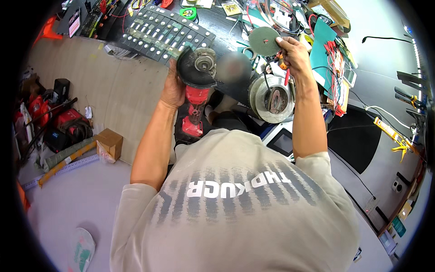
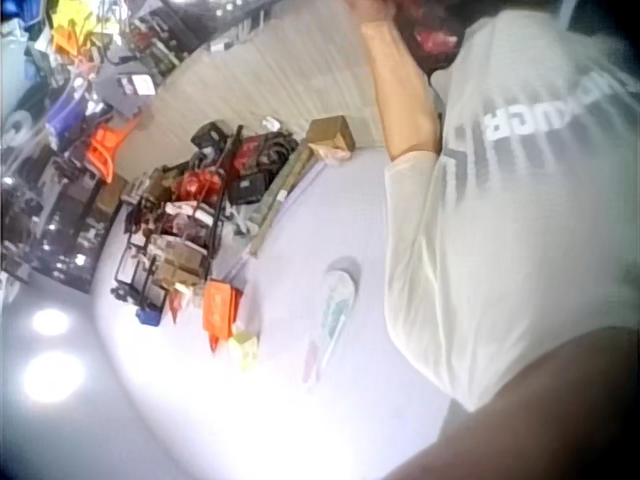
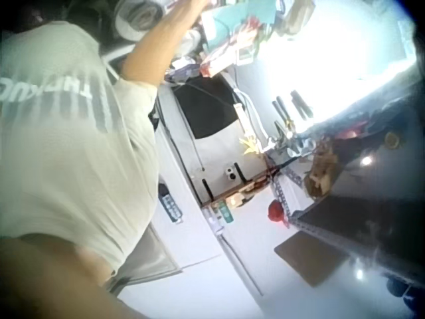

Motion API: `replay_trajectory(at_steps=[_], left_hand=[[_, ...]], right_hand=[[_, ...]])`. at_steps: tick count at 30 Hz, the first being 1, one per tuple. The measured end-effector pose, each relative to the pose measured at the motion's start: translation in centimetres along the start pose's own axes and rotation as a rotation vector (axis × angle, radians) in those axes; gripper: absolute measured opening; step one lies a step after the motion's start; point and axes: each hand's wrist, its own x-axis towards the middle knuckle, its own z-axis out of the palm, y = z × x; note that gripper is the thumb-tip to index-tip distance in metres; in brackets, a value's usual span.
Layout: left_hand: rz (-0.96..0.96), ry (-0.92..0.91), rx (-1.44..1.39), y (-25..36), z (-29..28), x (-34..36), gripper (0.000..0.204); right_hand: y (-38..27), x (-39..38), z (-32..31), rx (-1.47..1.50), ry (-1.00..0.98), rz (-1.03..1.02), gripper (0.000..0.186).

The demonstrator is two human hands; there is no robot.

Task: The person removes a grinding disc from an angle grinder, installs a replacement disc by hand and with a wrench, and then turns on the power tool briefly.

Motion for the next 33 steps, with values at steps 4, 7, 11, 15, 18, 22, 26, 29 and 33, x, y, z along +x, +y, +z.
replay_trajectory(at_steps=[4, 7, 11, 15, 18, 22, 26, 29, 33], left_hand=[[0.008, -0.043, 0.070, -0.2, 0.8, 0.1, 0.111], [-0.031, -0.073, 0.101, -0.8, -0.2, 0.3, 0.117], [-0.052, -0.082, 0.089, -1.8, -1.1, 0.5, 0.119], [-0.048, -0.140, 0.129, -2.1, -2.8, 0.6, 0.119], [-0.010, -0.075, 0.127, -1.6, -1.2, -0.1, 0.119], [-0.039, -0.050, 0.084, -0.9, -0.2, 0.3, 0.115], [-0.064, -0.103, 0.094, -0.5, 0.8, 0.8, 0.113], [-0.065, -0.083, 0.112, -1.1, 0.6, 1.5, 0.112], [-0.090, -0.072, 0.085, -0.9, 1.0, 1.6, 0.107]], right_hand=[[-2.0, -4.8, 3.8, 0.143, -0.160, -0.150, 0.016], [-0.4, -3.8, 4.6, -0.036, -0.131, -0.238, 0.020], [5.6, 1.7, 3.6, -0.481, -0.001, -0.180, 0.033], [6.7, 1.6, 5.0, -0.856, 0.192, -0.271, 0.040], [3.9, -1.9, 8.0, -0.715, 0.275, -0.539, 0.037], [-0.8, -10.2, 11.9, -0.636, -0.130, -0.851, 0.045], [-0.9, -11.3, 13.6, -0.835, -0.166, -0.972, 0.046], [-1.3, -10.4, 13.4, -0.898, -0.166, -1.057, 0.042], [-1.4, -9.1, 13.1, -0.903, -0.190, -1.176, 0.041]])
